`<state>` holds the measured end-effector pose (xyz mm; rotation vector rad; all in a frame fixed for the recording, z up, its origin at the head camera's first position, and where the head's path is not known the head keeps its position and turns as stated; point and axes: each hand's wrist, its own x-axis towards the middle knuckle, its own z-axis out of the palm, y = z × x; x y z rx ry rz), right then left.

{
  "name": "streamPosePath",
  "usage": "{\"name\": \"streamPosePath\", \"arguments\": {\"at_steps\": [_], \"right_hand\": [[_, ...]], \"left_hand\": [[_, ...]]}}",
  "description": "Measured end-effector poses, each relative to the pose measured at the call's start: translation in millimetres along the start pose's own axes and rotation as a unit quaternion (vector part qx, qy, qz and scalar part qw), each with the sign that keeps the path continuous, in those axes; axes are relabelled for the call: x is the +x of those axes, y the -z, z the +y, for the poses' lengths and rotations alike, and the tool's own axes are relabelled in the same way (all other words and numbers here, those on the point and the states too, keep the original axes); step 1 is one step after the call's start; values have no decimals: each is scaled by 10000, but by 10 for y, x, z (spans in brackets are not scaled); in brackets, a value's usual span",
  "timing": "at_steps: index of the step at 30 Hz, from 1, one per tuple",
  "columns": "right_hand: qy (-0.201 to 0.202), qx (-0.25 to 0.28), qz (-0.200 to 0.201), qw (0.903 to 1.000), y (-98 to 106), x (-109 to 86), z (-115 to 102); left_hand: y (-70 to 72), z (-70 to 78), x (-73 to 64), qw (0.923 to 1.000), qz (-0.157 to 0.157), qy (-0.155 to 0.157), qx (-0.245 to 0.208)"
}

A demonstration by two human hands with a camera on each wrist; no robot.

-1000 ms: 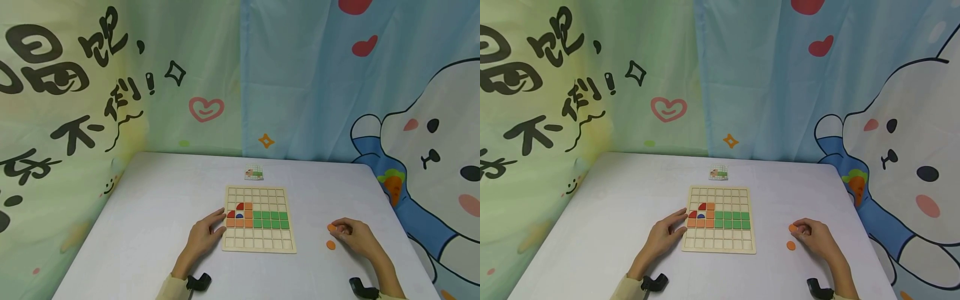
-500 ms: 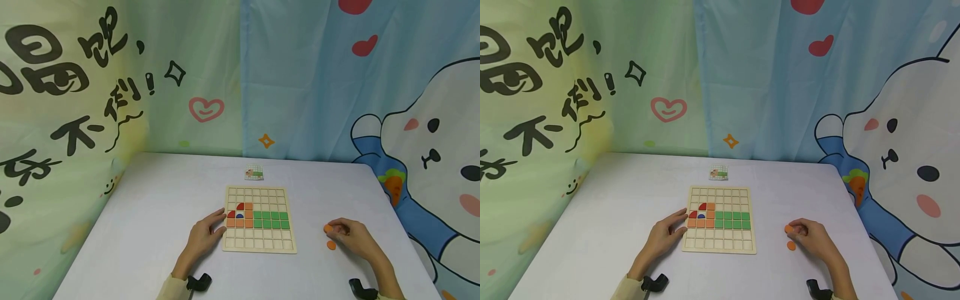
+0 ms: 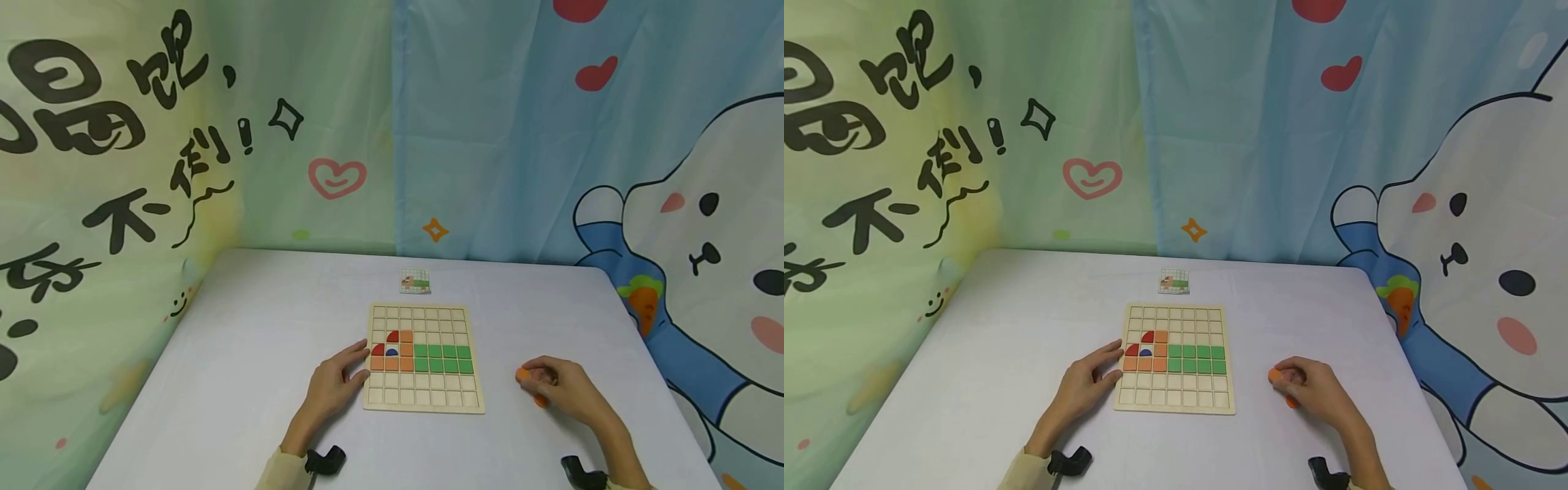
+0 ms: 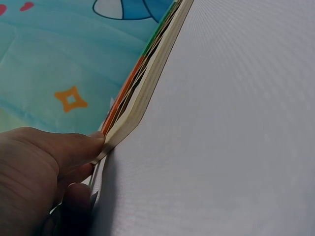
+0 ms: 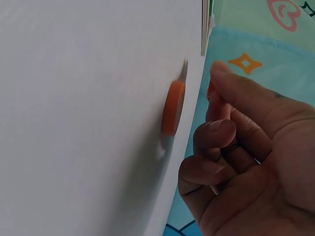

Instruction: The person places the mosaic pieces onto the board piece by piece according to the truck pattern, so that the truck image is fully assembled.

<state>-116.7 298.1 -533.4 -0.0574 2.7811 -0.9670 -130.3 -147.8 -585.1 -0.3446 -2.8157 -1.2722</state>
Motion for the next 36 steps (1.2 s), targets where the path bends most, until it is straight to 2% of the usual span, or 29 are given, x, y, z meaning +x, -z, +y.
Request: {"name": "streamPosePath", "arguments": {"at_steps": [21,29,36], "right_hand": [[437,244,-244,9984,-252,99,-294],[702,386,-291,9964,-293,130,-386],[966,474,-496,9930,-362,178,-446]], "left_hand": [[-6,2,-3,10000,8,62,-19],[-3,3,-5,10000,14,-32,-25],[2,3,-5,10000,10,-31,-27]]}}
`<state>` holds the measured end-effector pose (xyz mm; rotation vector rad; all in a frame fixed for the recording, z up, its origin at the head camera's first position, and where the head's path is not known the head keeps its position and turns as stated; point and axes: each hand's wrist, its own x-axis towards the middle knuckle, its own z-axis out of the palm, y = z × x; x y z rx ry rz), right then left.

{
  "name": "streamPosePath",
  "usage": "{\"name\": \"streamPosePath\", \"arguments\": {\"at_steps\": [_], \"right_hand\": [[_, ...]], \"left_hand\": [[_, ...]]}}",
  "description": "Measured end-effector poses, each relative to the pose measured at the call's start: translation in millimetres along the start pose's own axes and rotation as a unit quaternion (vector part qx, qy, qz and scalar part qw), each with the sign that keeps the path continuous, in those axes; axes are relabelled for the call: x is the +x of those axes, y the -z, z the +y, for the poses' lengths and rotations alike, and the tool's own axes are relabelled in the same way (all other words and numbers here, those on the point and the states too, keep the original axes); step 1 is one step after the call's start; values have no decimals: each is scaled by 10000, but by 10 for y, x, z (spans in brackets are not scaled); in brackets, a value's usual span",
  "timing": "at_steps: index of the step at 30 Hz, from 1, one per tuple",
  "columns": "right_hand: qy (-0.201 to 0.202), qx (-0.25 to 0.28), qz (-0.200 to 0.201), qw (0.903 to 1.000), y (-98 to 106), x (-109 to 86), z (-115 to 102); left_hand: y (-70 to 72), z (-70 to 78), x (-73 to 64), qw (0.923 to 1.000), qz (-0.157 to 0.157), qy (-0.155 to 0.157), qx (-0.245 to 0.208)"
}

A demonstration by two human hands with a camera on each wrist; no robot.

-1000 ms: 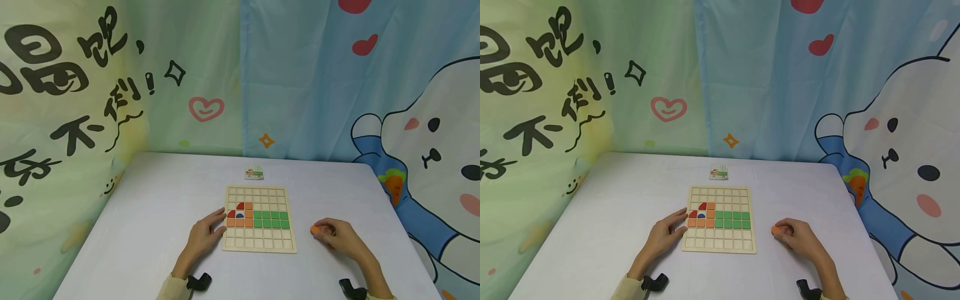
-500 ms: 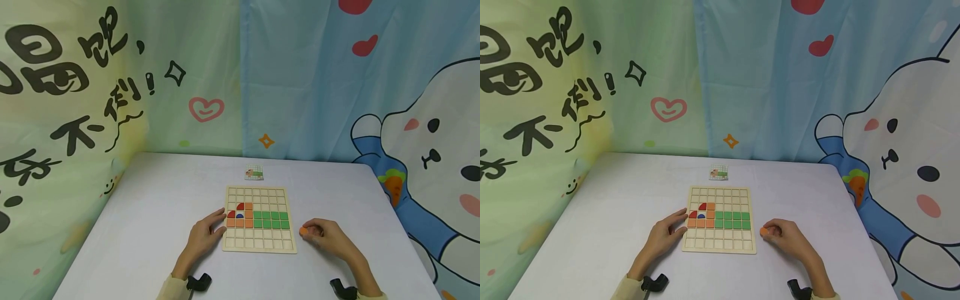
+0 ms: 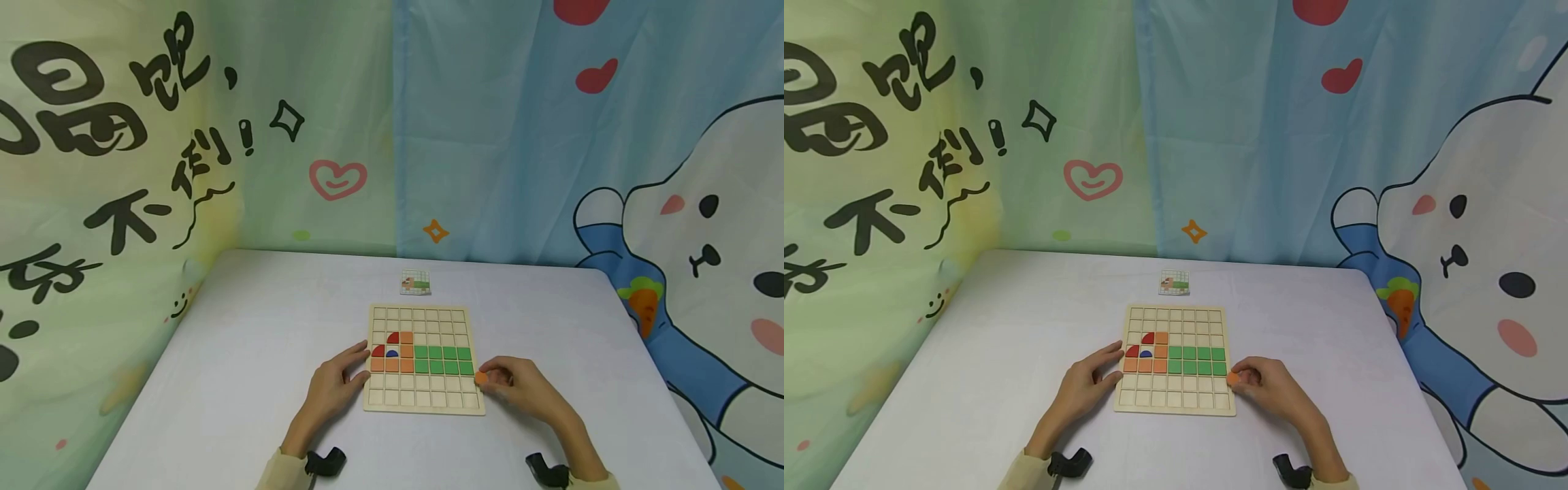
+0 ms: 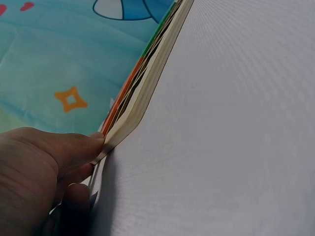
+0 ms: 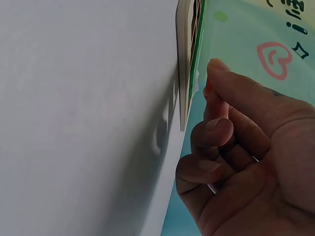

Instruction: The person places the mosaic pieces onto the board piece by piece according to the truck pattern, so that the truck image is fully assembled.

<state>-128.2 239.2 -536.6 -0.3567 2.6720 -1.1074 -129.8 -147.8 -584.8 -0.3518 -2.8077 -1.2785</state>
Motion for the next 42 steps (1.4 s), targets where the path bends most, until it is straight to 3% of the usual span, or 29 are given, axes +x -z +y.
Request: {"name": "streamPosePath", "arguments": {"at_steps": [11,20,42], "right_hand": [[333,43,-300,9990,-132,81,-90],[734,143,-437,9962,-234,130,-162],[758,23,-611,9952,-285,186,-213]], "left_hand": [[-16,-10,-8,9997,99,-121,161],[-24,-23,-2,10000,30,-7,22],[-14,6,-4,9999,55,38,122]]}}
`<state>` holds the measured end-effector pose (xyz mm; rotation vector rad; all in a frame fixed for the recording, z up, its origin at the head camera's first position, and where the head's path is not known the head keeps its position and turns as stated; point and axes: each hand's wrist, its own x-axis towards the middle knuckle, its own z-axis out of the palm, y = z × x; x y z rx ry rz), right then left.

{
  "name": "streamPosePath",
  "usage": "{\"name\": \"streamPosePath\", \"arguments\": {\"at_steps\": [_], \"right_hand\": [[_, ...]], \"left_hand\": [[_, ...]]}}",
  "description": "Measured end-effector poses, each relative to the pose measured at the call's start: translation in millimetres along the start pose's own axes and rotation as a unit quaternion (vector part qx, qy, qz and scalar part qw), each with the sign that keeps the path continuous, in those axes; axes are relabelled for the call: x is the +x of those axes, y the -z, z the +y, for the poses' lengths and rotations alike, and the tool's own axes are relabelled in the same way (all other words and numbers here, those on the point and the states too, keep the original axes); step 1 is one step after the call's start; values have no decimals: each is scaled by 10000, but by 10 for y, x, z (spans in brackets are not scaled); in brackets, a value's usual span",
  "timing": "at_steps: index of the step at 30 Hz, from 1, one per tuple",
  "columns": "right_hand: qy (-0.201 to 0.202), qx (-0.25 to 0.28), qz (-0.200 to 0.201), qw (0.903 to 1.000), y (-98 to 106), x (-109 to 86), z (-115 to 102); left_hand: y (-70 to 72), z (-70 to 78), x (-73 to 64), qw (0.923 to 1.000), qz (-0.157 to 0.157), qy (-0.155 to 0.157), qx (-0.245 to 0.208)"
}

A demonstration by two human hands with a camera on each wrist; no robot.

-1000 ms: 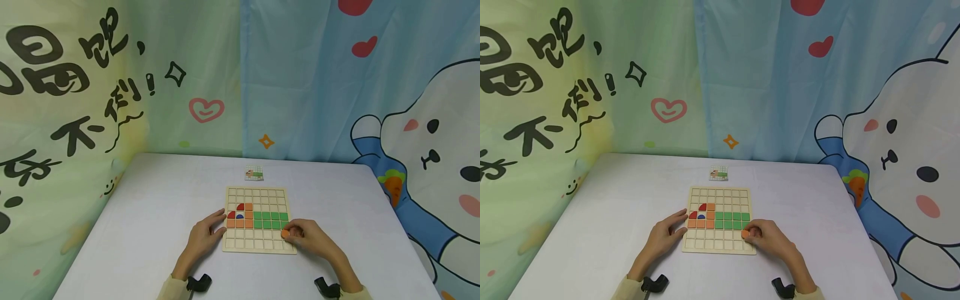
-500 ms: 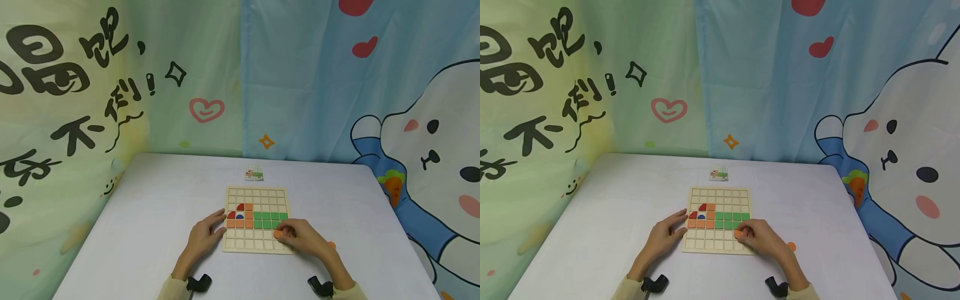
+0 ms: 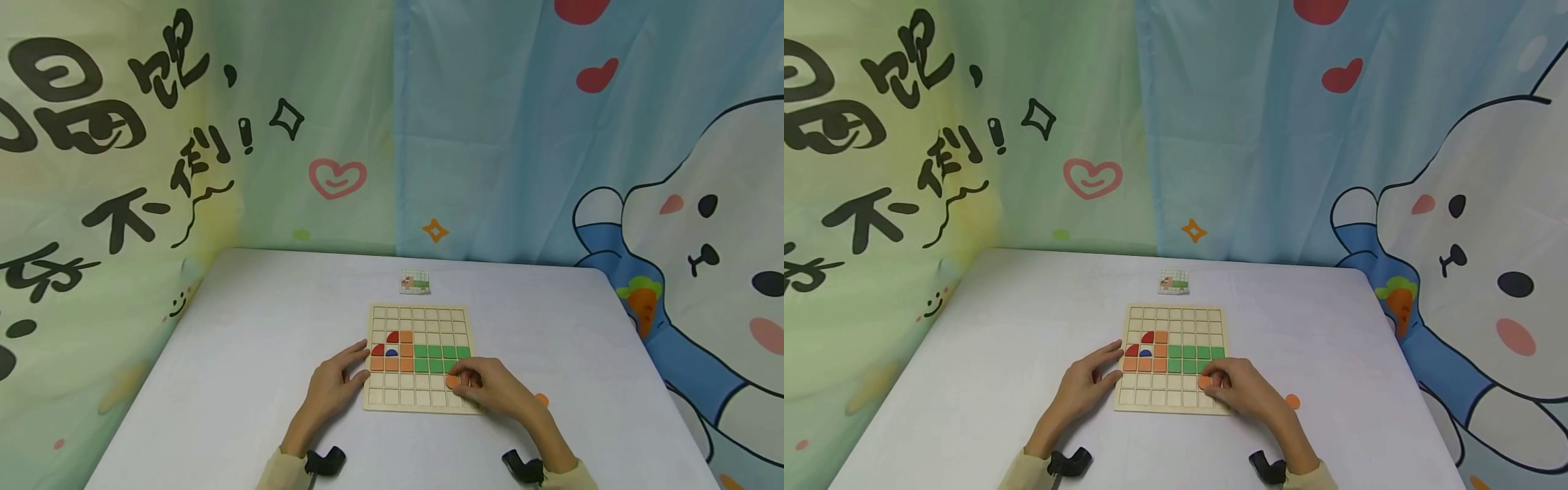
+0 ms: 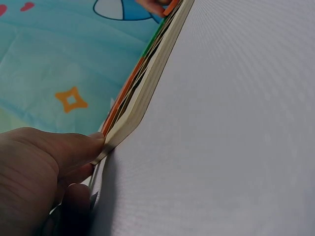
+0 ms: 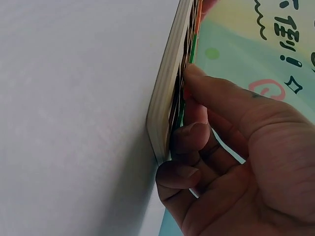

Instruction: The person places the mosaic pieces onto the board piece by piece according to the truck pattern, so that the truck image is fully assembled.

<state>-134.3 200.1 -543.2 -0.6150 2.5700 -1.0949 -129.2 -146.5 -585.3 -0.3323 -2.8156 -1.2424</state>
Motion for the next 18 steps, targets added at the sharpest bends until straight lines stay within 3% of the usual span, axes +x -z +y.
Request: {"name": "streamPosePath", "arguments": {"at_steps": [18], "right_hand": [[-51,24,110,9999,13,-52,30]], "left_hand": [[-5,-17,13,10000,-44,13,-46]]}}
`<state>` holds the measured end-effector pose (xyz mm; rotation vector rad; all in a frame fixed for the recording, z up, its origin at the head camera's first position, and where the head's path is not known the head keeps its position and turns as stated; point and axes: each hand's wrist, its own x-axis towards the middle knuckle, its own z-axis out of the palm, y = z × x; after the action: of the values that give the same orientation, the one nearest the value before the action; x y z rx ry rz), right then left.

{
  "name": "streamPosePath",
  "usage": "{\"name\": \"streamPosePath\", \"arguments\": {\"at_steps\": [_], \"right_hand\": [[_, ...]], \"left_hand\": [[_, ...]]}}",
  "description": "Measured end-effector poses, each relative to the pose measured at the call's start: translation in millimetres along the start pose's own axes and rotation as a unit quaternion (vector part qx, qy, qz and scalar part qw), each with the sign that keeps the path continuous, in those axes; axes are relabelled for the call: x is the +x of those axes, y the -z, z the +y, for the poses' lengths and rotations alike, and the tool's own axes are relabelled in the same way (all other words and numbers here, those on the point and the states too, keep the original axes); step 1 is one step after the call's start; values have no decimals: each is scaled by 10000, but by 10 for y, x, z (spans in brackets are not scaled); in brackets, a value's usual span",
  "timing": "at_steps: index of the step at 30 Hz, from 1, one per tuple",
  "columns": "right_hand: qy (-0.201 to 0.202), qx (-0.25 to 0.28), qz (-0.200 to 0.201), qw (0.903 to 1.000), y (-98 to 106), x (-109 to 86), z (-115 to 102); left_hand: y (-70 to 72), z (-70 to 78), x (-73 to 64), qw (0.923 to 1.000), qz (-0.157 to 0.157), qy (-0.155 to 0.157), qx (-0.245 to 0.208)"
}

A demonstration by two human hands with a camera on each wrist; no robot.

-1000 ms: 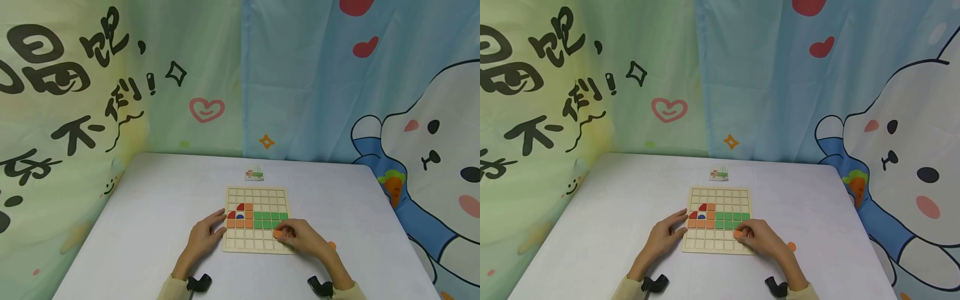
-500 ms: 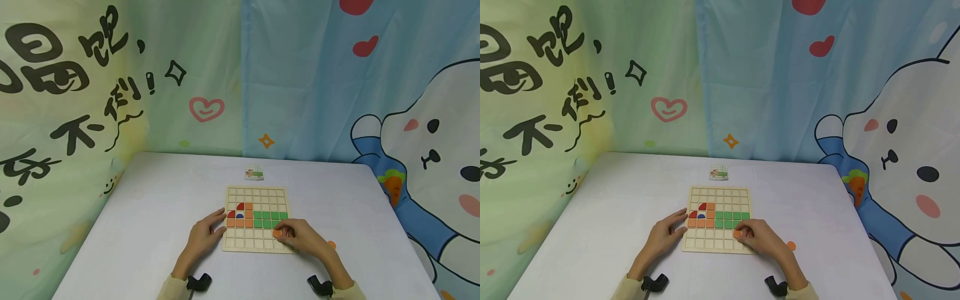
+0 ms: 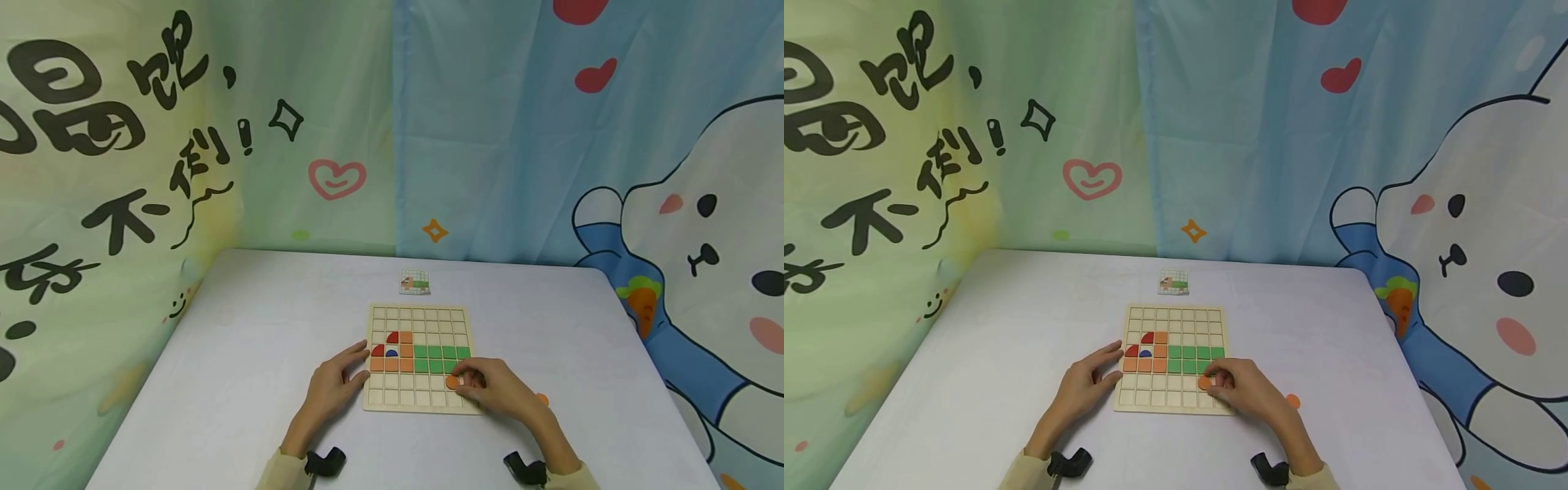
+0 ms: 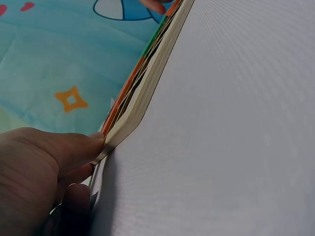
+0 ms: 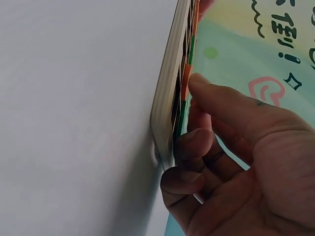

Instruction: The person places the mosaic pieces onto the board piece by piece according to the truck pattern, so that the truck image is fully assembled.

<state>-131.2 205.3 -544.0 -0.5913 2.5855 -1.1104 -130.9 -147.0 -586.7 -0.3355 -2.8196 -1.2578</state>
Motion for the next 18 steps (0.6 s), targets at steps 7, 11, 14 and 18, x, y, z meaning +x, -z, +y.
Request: {"name": "streamPosePath", "arguments": {"at_steps": [7,11,14,18], "right_hand": [[-70,-100,178,9998,84,-91,7],[-232,-148,244,9993,132,-167,54],[-374,-215,311,9986,166,-228,97],[-528,-287,427,9973,218,-315,145]], "left_hand": [[-4,-4,2,10000,14,-12,0],[-5,-6,-1,10000,11,-10,-1],[-5,-5,-2,10000,13,-12,-11],[-3,-1,2,10000,16,-28,-22]]}}
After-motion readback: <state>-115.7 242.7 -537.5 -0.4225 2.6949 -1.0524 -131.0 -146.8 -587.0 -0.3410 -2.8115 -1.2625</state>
